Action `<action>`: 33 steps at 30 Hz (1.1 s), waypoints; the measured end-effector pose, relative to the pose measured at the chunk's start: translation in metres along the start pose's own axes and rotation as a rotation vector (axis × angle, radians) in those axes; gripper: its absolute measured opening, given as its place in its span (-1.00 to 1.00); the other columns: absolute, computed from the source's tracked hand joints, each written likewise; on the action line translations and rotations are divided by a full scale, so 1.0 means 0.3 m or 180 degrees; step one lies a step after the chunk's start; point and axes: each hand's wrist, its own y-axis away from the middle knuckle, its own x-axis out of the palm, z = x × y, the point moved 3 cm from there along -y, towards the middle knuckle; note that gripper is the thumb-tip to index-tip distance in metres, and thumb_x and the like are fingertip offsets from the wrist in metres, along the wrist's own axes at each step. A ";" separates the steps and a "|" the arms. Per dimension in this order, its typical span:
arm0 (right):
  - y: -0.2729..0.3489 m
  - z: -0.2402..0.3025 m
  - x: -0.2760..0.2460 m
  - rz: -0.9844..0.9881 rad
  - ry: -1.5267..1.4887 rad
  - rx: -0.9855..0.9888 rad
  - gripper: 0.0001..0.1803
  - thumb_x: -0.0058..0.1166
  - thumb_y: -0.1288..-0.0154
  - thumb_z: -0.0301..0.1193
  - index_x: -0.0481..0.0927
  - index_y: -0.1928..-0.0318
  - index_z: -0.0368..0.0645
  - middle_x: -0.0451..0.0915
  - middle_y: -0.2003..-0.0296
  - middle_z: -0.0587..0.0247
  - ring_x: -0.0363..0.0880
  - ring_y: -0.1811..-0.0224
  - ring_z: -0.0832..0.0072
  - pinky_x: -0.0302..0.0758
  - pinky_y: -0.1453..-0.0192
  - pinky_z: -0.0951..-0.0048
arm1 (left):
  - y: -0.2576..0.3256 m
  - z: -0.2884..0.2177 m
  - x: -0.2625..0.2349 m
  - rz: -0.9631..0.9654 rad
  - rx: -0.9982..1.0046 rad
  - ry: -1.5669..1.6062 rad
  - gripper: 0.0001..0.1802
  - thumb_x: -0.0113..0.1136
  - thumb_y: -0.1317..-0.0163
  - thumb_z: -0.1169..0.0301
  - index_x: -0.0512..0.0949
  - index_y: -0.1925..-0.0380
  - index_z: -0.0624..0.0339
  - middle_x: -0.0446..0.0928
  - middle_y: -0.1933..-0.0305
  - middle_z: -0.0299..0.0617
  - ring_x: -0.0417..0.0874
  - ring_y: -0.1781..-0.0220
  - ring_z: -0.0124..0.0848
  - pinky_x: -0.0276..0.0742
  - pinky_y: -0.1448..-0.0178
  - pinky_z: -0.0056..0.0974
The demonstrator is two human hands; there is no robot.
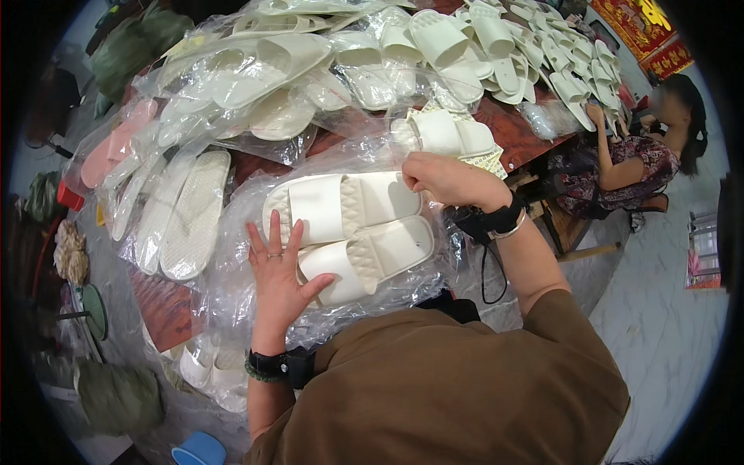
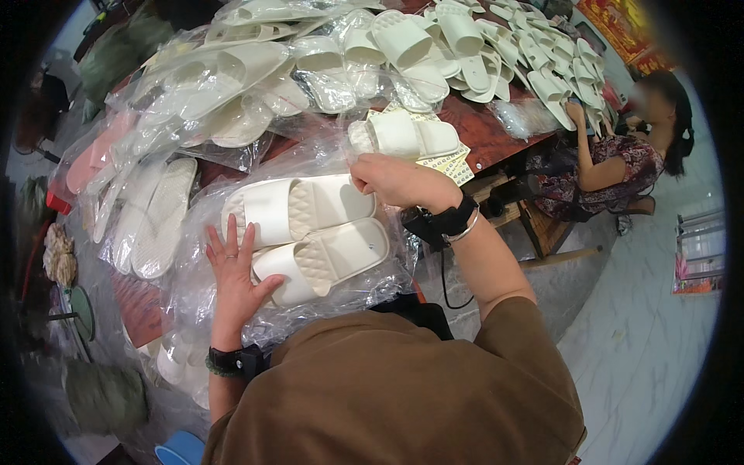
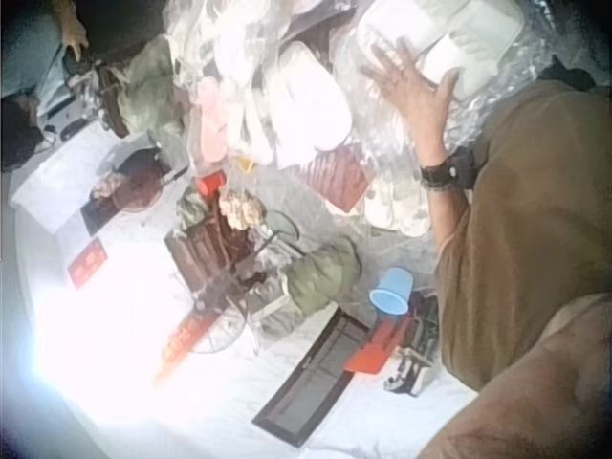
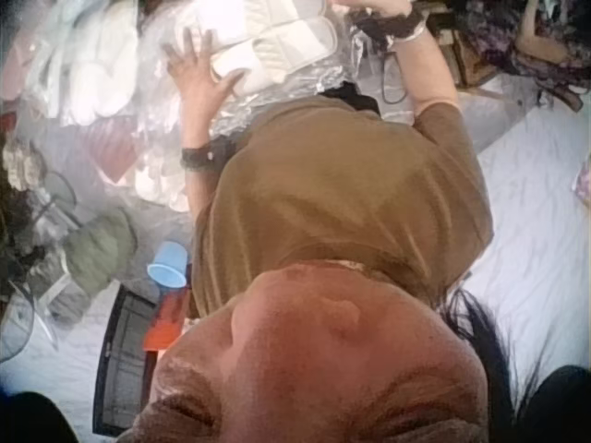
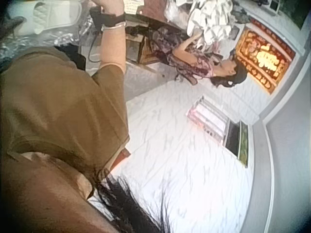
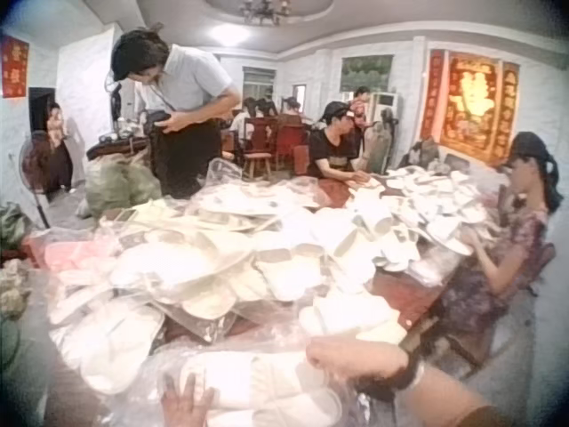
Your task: Inspecting white slippers and packing them into individual plastic bags.
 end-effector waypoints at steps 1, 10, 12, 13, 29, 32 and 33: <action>0.001 -0.012 0.001 -0.0007 0.0005 0.0013 -0.88 0.11 -0.22 -0.60 0.45 0.27 -0.22 0.49 0.27 0.09 0.48 0.18 0.10 0.43 0.06 0.25 | -0.002 -0.001 0.000 -0.0004 -0.0009 -0.0005 0.12 0.10 -0.08 -0.50 0.19 -0.53 -0.10 -0.13 -0.68 -0.08 -0.37 -0.66 0.26 -0.43 -0.57 0.39; -0.052 0.030 0.045 0.0063 0.0498 -0.0361 -0.87 0.13 -0.14 -0.59 0.42 0.37 -0.26 0.45 0.33 0.09 0.48 0.19 0.12 0.40 0.12 0.24 | -0.006 0.004 0.007 -0.0024 0.0038 -0.0043 0.13 0.05 -0.08 -0.52 0.19 -0.53 -0.10 -0.12 -0.68 -0.08 -0.35 -0.66 0.26 -0.43 -0.57 0.39; -0.065 0.024 0.058 0.0156 0.0773 -0.0404 -0.86 0.15 -0.14 -0.56 0.45 0.32 -0.25 0.49 0.24 0.10 0.52 0.11 0.13 0.43 0.09 0.27 | -0.007 0.004 0.008 -0.0015 0.0037 -0.0047 0.13 0.05 -0.08 -0.52 0.19 -0.53 -0.10 -0.12 -0.68 -0.08 -0.35 -0.66 0.26 -0.43 -0.58 0.39; -0.066 0.024 0.059 0.0160 0.0772 -0.0405 -0.86 0.15 -0.14 -0.56 0.45 0.32 -0.25 0.49 0.24 0.10 0.52 0.11 0.13 0.43 0.09 0.27 | -0.006 0.004 0.009 -0.0011 0.0029 -0.0048 0.13 0.05 -0.08 -0.52 0.19 -0.53 -0.10 -0.12 -0.68 -0.08 -0.35 -0.66 0.25 -0.43 -0.58 0.39; -0.034 0.003 0.038 -0.0237 0.0162 0.0208 -0.52 0.39 -0.06 -0.46 0.56 -0.03 -0.21 0.56 0.03 0.09 0.50 -0.14 0.09 0.46 -0.21 0.20 | -0.002 0.001 0.003 -0.0015 0.0000 -0.0004 0.12 0.07 -0.08 -0.50 0.20 -0.53 -0.10 -0.12 -0.68 -0.09 -0.37 -0.67 0.24 -0.42 -0.58 0.39; -0.031 -0.039 0.062 -0.0326 0.0216 0.0254 -0.55 0.35 -0.10 -0.48 0.55 -0.03 -0.21 0.54 0.05 0.09 0.50 -0.11 0.09 0.46 -0.19 0.20 | -0.005 -0.002 0.002 0.0008 0.0012 0.0001 0.12 0.07 -0.09 -0.51 0.19 -0.53 -0.09 -0.13 -0.69 -0.08 -0.37 -0.67 0.24 -0.41 -0.58 0.39; -0.025 -0.053 0.061 -0.0295 0.0158 0.0274 -0.56 0.33 -0.12 -0.50 0.53 -0.03 -0.21 0.53 0.07 0.10 0.50 -0.08 0.10 0.46 -0.18 0.21 | -0.006 -0.003 0.002 0.0016 0.0018 0.0002 0.12 0.06 -0.09 -0.51 0.19 -0.53 -0.09 -0.13 -0.69 -0.08 -0.38 -0.67 0.24 -0.41 -0.57 0.39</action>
